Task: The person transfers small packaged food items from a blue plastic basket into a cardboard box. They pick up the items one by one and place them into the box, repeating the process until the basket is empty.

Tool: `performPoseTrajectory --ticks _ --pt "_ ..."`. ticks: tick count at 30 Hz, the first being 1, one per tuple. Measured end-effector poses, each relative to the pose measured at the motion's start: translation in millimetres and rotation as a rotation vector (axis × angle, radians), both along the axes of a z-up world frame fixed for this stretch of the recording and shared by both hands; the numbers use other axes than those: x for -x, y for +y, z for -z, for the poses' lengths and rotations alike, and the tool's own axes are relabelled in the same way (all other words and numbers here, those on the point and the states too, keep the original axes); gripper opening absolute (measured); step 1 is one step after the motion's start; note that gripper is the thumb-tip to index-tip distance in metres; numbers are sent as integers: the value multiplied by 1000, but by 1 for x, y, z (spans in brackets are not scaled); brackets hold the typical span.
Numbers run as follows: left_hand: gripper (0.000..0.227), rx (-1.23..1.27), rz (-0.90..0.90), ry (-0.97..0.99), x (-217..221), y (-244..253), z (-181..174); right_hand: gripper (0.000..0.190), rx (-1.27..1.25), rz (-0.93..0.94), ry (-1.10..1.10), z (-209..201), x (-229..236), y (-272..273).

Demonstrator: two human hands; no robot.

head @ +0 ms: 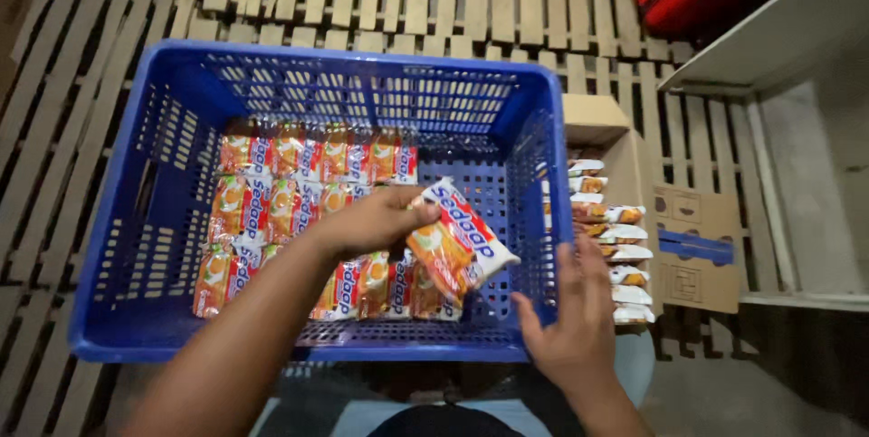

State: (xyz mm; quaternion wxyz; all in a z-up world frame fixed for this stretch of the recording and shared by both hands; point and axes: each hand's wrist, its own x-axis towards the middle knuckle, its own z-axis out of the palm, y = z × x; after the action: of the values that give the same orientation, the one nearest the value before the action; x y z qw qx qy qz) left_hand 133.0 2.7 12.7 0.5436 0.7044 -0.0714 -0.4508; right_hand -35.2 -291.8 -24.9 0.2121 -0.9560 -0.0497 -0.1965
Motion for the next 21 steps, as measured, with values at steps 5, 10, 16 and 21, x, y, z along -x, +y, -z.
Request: performPoseTrajectory --ticks 5,10,16,21 --pt "22 308 -216 168 44 -21 15 68 206 -404 -168 -11 -10 8" --pt "65 417 -449 190 87 -28 23 28 182 -489 -414 -29 -26 16" --pt "60 -356 -51 -398 125 -5 -29 62 -135 -489 -173 -22 -51 -72" --pt "65 -583 62 -575 148 34 71 61 -126 -296 -14 -68 -86 -166"
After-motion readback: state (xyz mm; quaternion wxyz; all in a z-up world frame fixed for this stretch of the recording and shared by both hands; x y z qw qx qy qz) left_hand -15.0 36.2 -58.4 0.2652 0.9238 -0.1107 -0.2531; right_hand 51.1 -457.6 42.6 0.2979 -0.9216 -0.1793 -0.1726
